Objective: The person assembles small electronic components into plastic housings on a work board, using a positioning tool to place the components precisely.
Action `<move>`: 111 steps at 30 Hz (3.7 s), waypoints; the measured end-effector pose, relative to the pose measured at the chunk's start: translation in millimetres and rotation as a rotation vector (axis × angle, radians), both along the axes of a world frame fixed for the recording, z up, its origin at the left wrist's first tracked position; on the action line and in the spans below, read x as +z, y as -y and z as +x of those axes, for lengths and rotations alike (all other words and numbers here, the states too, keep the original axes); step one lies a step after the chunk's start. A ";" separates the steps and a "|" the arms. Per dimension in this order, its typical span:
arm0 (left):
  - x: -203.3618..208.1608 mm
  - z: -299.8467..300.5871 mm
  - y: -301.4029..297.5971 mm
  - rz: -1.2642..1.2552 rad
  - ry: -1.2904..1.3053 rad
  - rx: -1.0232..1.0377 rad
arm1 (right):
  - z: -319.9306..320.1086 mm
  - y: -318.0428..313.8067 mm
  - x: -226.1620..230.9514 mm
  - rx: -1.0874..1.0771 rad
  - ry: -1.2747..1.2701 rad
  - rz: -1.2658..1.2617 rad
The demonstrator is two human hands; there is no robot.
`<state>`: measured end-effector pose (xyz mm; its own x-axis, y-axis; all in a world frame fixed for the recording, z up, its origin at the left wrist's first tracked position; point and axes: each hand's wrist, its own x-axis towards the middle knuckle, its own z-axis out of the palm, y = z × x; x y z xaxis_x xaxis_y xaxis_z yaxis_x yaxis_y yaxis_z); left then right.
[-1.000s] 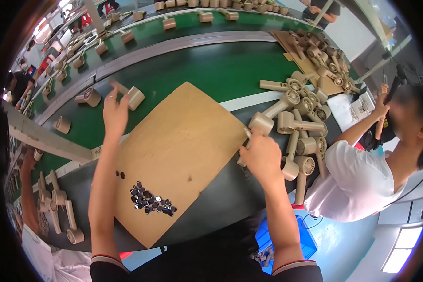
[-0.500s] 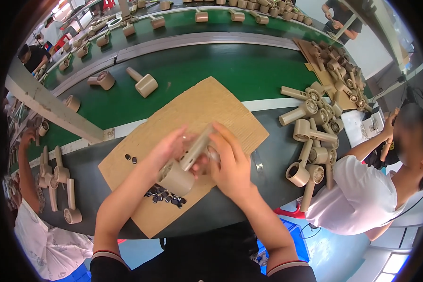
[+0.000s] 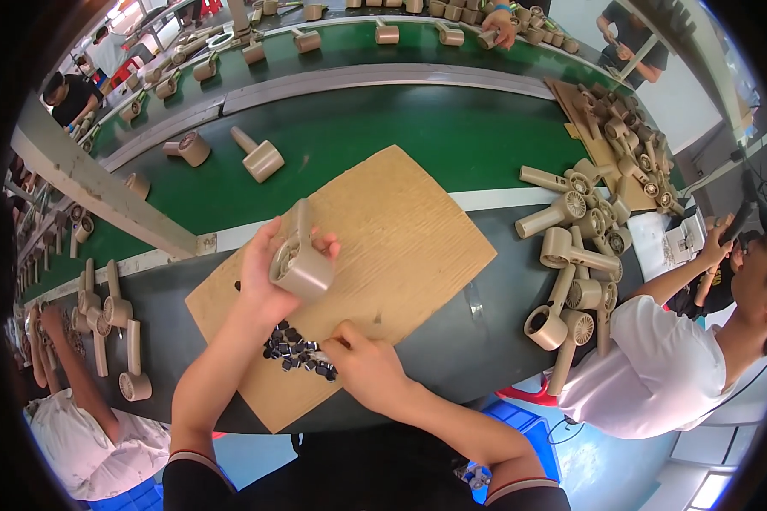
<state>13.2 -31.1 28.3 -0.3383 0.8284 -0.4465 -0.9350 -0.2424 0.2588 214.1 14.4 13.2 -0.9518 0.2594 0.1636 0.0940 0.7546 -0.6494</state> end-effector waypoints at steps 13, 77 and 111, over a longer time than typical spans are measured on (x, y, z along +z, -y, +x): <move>-6.4 -13.6 -36.7 -0.016 -0.330 -0.007 | 4.7 -66.5 -17.1 -0.075 -0.274 0.272; -12.7 -27.5 -36.1 -0.062 -1.078 -0.426 | -67.7 -122.4 -13.6 -0.053 0.029 -0.643; 47.1 -9.6 -74.4 0.220 -0.483 -0.477 | -83.8 -186.6 120.5 0.203 -0.250 -1.186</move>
<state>3.6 43.2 75.4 -0.0346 0.9891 -0.1435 -0.7454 0.0701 0.6630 130.3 201.1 133.7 -0.9686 0.2224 0.1114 -0.1820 -0.3284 -0.9268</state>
